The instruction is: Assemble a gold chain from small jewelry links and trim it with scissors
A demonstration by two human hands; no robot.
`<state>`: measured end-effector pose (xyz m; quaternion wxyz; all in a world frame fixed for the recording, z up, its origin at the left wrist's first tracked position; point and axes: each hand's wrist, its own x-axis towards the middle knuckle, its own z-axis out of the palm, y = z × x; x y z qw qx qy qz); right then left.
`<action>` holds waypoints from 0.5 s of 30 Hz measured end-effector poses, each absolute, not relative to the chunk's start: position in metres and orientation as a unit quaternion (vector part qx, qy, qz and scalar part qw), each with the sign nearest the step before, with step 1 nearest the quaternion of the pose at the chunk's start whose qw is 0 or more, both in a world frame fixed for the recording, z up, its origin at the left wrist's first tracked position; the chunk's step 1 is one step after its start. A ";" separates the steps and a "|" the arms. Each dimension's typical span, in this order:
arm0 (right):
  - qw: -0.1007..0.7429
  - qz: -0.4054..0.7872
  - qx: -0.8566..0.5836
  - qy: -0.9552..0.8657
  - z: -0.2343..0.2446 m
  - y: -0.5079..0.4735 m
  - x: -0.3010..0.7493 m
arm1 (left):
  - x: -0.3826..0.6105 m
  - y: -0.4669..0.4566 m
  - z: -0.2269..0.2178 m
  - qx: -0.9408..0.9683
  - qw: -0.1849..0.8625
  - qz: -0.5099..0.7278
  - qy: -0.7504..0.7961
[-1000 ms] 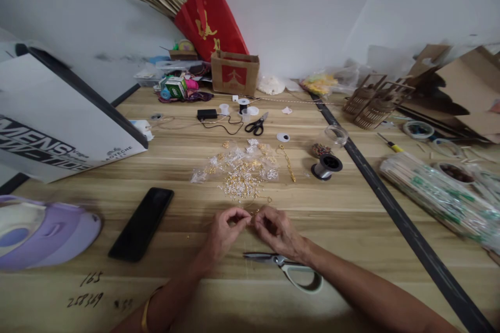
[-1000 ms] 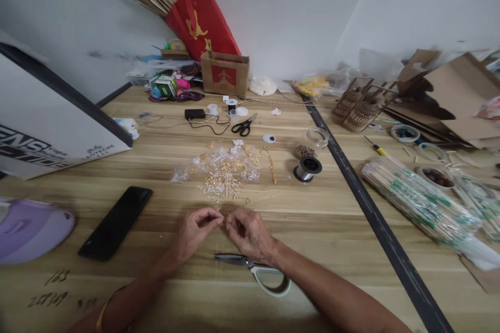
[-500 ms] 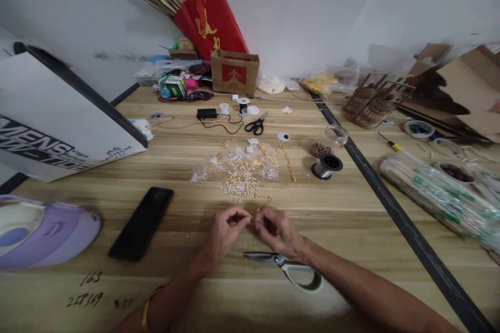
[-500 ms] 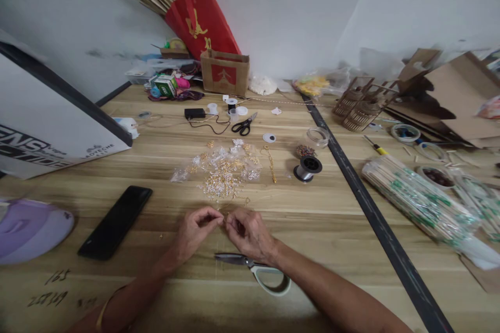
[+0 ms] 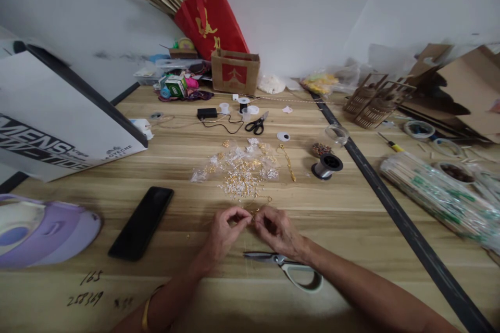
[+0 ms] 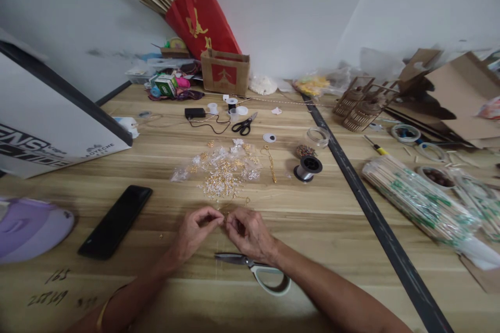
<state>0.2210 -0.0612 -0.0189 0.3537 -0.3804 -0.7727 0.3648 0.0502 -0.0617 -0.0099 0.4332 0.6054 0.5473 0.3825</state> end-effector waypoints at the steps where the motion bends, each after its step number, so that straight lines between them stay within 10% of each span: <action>1: 0.354 0.364 -0.381 -0.773 -0.019 -0.061 0.221 | 0.050 -0.062 -0.010 0.606 0.433 0.382 0.547; 15: 0.338 0.372 -0.385 -0.774 -0.017 -0.061 0.223 | 0.052 -0.063 -0.007 0.610 0.434 0.377 0.545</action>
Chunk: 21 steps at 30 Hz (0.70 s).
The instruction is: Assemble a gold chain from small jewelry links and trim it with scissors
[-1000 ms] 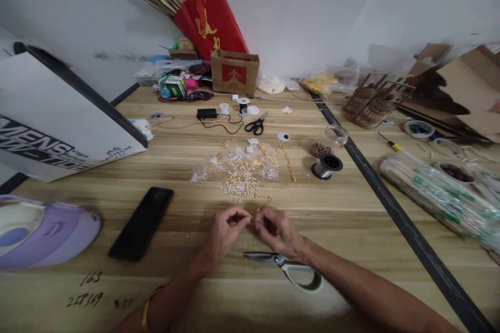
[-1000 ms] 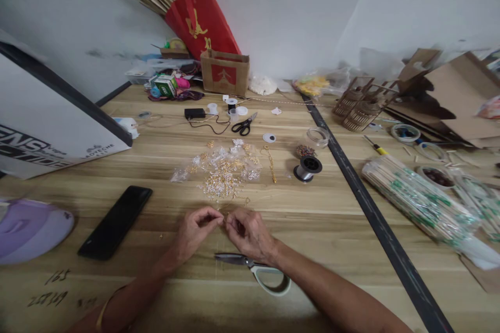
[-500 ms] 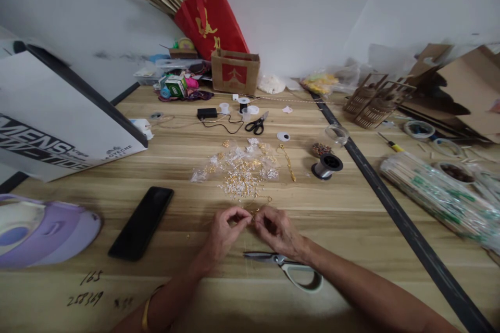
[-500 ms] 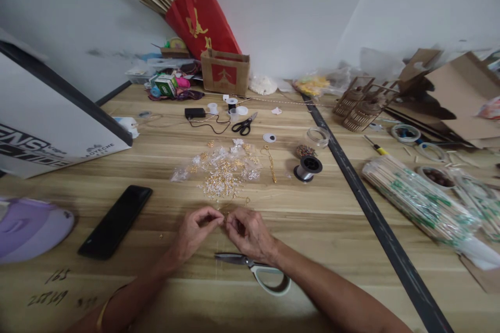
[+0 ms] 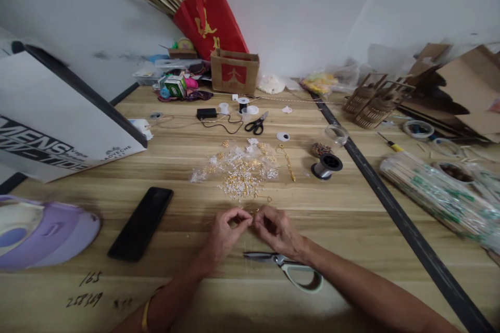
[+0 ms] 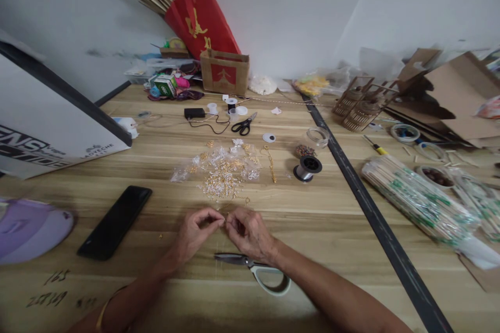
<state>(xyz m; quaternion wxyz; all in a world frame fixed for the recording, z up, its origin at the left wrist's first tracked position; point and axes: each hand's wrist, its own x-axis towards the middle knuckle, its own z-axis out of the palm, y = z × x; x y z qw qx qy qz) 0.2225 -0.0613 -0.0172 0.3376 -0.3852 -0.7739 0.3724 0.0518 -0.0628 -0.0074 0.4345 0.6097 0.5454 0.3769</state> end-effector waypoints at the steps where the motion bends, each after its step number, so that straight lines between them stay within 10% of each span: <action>1: 0.338 0.372 -0.385 -0.774 -0.017 -0.061 0.222 | 0.052 -0.063 -0.007 0.609 0.434 0.376 0.547; 21: 0.344 0.361 -0.371 -0.783 -0.014 -0.061 0.221 | 0.051 -0.063 -0.009 0.617 0.410 0.384 0.552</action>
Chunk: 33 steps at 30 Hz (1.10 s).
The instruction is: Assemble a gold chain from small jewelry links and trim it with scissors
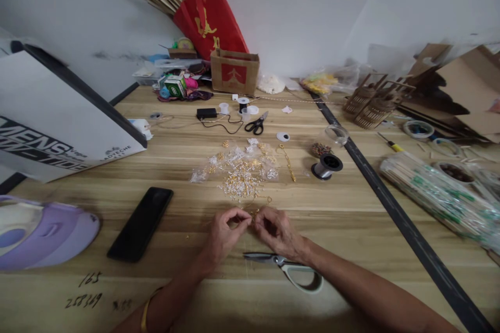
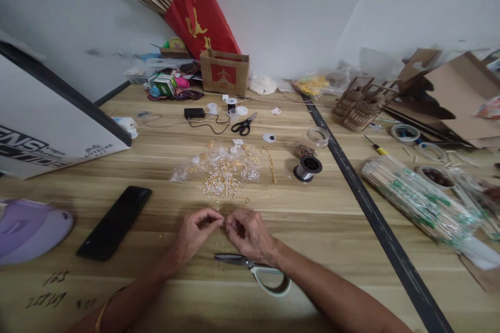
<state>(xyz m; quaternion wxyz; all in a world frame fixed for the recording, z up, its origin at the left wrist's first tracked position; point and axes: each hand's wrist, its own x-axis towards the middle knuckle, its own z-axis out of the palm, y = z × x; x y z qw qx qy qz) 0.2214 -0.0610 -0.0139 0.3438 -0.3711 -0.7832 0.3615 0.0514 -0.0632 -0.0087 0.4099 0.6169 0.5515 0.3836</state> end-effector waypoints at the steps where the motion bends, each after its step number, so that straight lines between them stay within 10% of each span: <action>1: 0.343 0.363 -0.370 -0.783 -0.014 -0.061 0.221 | 0.052 -0.063 -0.009 0.619 0.407 0.384 0.552; 33: 0.346 0.368 -0.369 -0.780 -0.014 -0.061 0.222 | 0.052 -0.065 -0.009 0.638 0.390 0.395 0.533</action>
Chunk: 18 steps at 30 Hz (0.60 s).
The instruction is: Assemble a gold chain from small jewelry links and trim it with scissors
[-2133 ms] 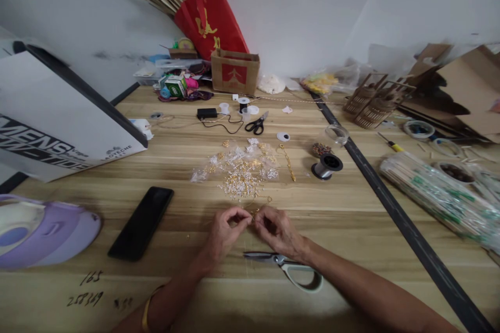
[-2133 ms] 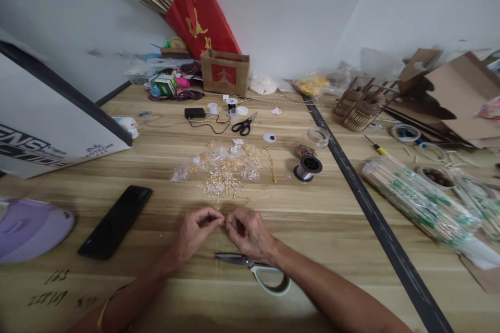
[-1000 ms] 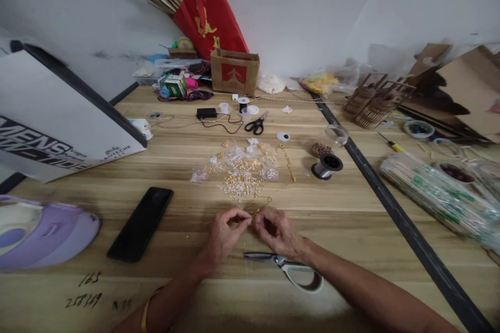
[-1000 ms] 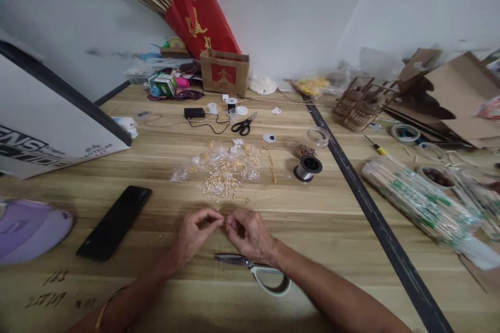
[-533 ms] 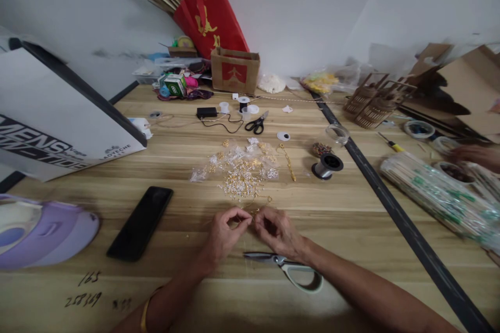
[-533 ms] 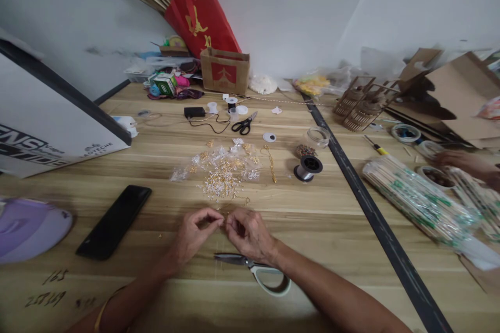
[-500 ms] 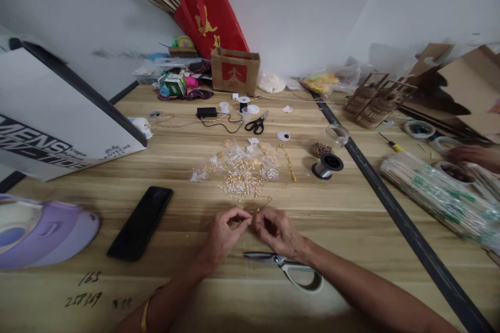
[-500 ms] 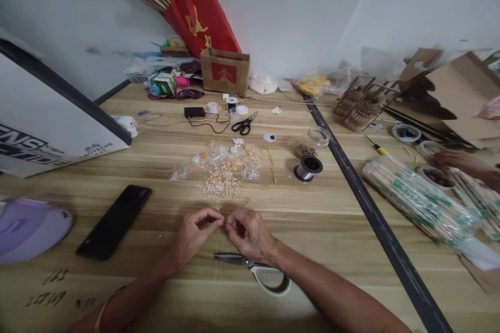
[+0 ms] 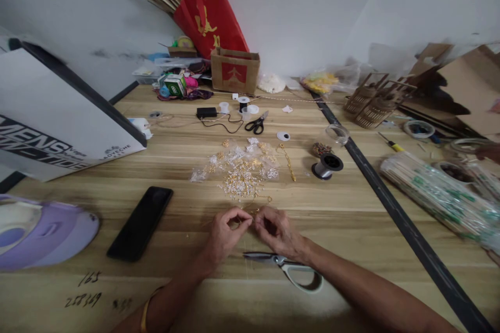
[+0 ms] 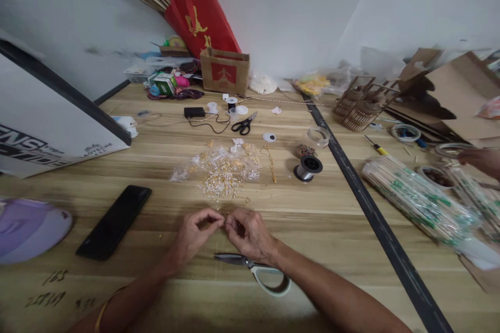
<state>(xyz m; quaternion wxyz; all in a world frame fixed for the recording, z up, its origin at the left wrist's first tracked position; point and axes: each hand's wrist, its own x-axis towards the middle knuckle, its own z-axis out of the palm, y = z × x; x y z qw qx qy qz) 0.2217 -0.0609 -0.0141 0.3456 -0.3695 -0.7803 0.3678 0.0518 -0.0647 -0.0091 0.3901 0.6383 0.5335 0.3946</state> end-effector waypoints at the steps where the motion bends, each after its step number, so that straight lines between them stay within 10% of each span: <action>1: 0.346 0.367 -0.371 -0.780 -0.014 -0.061 0.222 | 0.052 -0.065 -0.009 0.639 0.389 0.393 0.534; 18: 0.355 0.363 -0.386 -0.770 -0.018 -0.060 0.222 | 0.053 -0.066 -0.007 0.640 0.400 0.376 0.538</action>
